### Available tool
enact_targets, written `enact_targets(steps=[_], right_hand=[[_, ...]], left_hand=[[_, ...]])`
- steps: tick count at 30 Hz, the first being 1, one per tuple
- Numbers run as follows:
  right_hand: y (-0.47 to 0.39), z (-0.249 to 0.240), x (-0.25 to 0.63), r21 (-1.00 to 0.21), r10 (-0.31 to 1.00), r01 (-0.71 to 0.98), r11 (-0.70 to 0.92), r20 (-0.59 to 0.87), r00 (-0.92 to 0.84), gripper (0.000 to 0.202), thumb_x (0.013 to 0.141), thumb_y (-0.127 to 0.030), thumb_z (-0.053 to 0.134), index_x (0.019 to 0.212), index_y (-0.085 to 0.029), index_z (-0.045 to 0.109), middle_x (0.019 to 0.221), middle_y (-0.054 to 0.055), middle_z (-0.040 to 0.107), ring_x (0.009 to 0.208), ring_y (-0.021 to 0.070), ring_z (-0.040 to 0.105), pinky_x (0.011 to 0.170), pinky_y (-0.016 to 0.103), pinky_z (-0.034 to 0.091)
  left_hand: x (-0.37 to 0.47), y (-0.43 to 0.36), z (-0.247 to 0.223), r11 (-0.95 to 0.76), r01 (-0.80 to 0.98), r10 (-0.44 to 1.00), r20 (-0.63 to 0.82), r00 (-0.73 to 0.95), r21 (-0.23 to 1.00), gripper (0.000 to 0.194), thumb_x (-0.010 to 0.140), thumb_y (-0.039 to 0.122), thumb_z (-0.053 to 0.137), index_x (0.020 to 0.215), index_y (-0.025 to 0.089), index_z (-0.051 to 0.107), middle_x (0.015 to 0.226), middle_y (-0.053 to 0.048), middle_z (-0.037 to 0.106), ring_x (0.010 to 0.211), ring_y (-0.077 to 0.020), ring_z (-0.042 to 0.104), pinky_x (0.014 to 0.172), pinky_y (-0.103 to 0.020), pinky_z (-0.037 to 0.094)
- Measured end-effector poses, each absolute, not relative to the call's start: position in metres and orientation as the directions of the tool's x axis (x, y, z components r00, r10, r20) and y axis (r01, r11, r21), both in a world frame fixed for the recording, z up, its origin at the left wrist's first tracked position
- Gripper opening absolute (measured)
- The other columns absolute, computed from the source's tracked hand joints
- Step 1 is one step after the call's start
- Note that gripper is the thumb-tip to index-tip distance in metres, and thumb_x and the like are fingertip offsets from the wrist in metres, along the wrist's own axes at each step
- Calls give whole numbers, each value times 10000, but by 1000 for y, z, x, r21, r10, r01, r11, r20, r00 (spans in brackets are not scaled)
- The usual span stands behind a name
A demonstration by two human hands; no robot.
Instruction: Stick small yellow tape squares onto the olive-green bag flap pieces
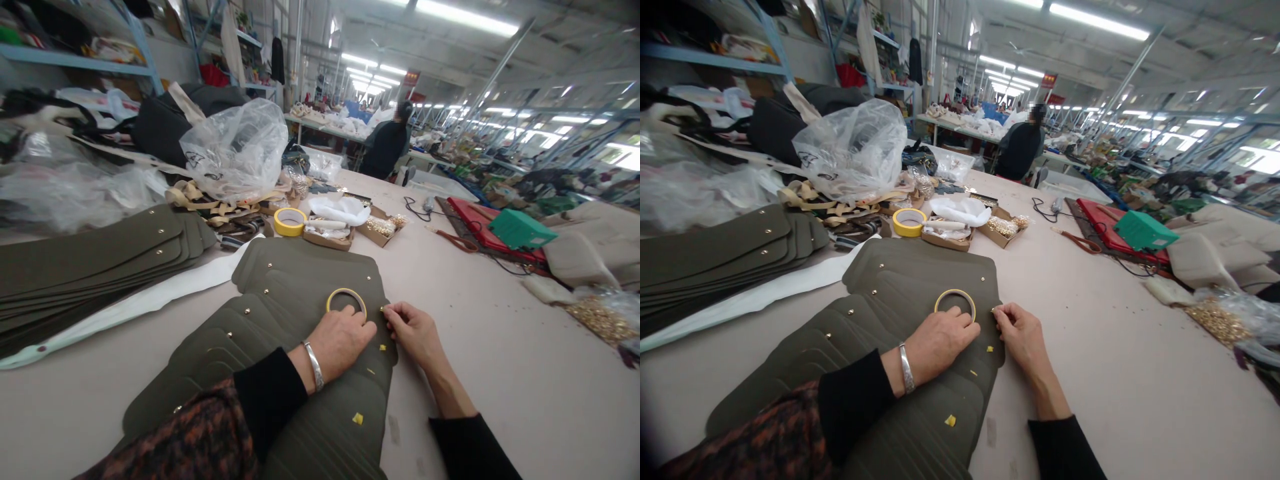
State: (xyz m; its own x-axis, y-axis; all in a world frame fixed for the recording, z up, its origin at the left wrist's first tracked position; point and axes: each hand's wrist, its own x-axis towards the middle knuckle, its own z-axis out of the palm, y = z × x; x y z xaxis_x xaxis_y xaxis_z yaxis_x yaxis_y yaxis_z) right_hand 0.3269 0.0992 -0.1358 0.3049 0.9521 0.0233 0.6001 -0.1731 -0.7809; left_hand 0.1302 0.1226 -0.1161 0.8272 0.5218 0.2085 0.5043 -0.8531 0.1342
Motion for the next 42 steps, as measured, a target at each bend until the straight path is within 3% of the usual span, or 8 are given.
enact_targets(steps=[7,10,15,17,21,32,38,42], right_hand=[[106,-133,319,-570,945,819,-72,224,239,241,785,-389,531,696,-201,655,725,49,712,638,180,623,634,291,463],[110,-134,322,-585,948,801,-128,164,272,207,761,-369,551,713,-204,667,683,41,705,588,172,623,585,283,473],[105,-136,331,-751,938,632,-189,52,342,424,800,-441,553,1101,-147,610,588,5,656,458,152,592,452,267,486],[100,-136,332,-766,944,636,-91,138,301,359,826,-447,537,1008,-156,641,699,46,693,569,164,632,525,282,519],[97,-133,328,-555,940,823,116,329,89,229,843,-347,513,853,-193,682,856,74,723,771,194,659,752,331,511],[121,-132,332,-484,966,850,-209,30,255,255,773,-357,536,644,-200,691,599,37,689,576,192,628,534,279,417],[112,-127,334,-578,969,809,-109,120,216,357,822,-398,476,1052,-198,664,1029,66,703,787,177,643,713,300,485],[109,-130,333,-647,968,759,-70,140,208,365,813,-376,506,1090,-185,646,972,69,701,759,179,630,727,332,497]], left_hand=[[129,121,-116,-851,506,525,214,824,141,112,915,128,424,870,172,517,856,-54,589,801,-226,536,620,-319,500],[129,121,-116,-851,505,525,219,822,144,107,917,132,425,879,172,516,864,-52,583,800,-224,534,621,-318,499],[127,121,-116,-842,519,540,219,813,149,121,919,124,411,878,173,513,877,-55,578,795,-221,529,622,-321,500],[127,121,-116,-843,515,537,217,815,152,120,916,120,413,876,174,512,872,-55,579,804,-224,525,627,-320,498],[128,122,-116,-834,530,551,203,809,153,132,923,124,395,886,176,511,876,-61,578,830,-236,516,611,-320,487],[124,127,-114,-831,542,557,199,807,127,132,921,129,390,900,176,512,867,-61,571,816,-226,512,723,-367,443],[118,128,-105,-849,507,528,211,823,148,123,942,173,396,912,174,516,885,-56,571,824,-206,501,739,-335,428],[110,127,-98,-857,475,513,234,826,198,141,953,178,386,925,178,524,919,-53,566,844,-195,495,757,-319,430]])
